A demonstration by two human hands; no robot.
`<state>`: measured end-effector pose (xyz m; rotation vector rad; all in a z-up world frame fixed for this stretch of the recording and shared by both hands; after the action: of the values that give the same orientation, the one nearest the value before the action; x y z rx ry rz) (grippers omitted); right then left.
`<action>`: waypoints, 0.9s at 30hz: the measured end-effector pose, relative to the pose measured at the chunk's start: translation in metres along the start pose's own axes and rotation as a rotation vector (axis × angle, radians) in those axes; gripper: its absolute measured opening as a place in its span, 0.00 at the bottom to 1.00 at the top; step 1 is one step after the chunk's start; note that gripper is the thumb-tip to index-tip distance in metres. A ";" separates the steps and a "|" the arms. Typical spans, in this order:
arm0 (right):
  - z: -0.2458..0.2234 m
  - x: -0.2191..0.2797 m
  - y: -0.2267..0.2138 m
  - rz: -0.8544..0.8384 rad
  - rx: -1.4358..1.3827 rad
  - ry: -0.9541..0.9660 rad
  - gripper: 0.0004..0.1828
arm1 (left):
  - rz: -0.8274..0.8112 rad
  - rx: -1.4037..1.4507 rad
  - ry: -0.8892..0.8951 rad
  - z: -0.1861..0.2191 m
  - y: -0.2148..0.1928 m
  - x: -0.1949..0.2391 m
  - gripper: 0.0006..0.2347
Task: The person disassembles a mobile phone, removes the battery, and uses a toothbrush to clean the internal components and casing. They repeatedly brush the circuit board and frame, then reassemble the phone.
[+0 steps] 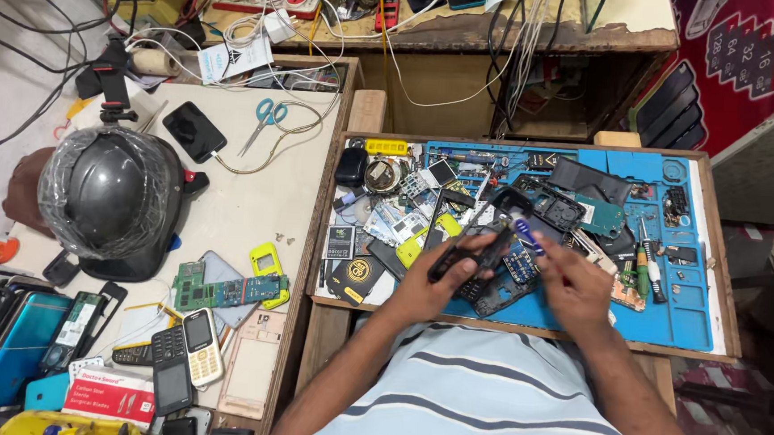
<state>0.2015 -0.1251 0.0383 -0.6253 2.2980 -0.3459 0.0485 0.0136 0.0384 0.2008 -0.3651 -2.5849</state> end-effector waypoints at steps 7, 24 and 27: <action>-0.041 0.029 0.043 -0.310 -0.088 -0.190 0.17 | 0.164 -0.128 0.182 -0.004 -0.028 -0.006 0.35; -0.042 0.004 0.013 -0.036 -0.051 -0.072 0.13 | 0.124 0.102 0.104 0.003 -0.012 -0.003 0.34; -0.055 0.010 0.023 -0.173 -0.189 -0.171 0.10 | 0.144 0.049 0.163 0.011 -0.007 -0.002 0.34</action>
<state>0.1491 -0.1069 0.0618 -0.9166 2.1332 -0.1491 0.0445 0.0231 0.0465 0.3860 -0.3685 -2.4002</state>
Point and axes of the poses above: each hand's wrist, its own x-axis away from the middle knuckle, its own y-axis out of the palm, z = x × y, the point moved 9 cm from there along -x, towards the middle knuckle, and after that the axes turned 11 degrees about z, right-handed, at the moved point
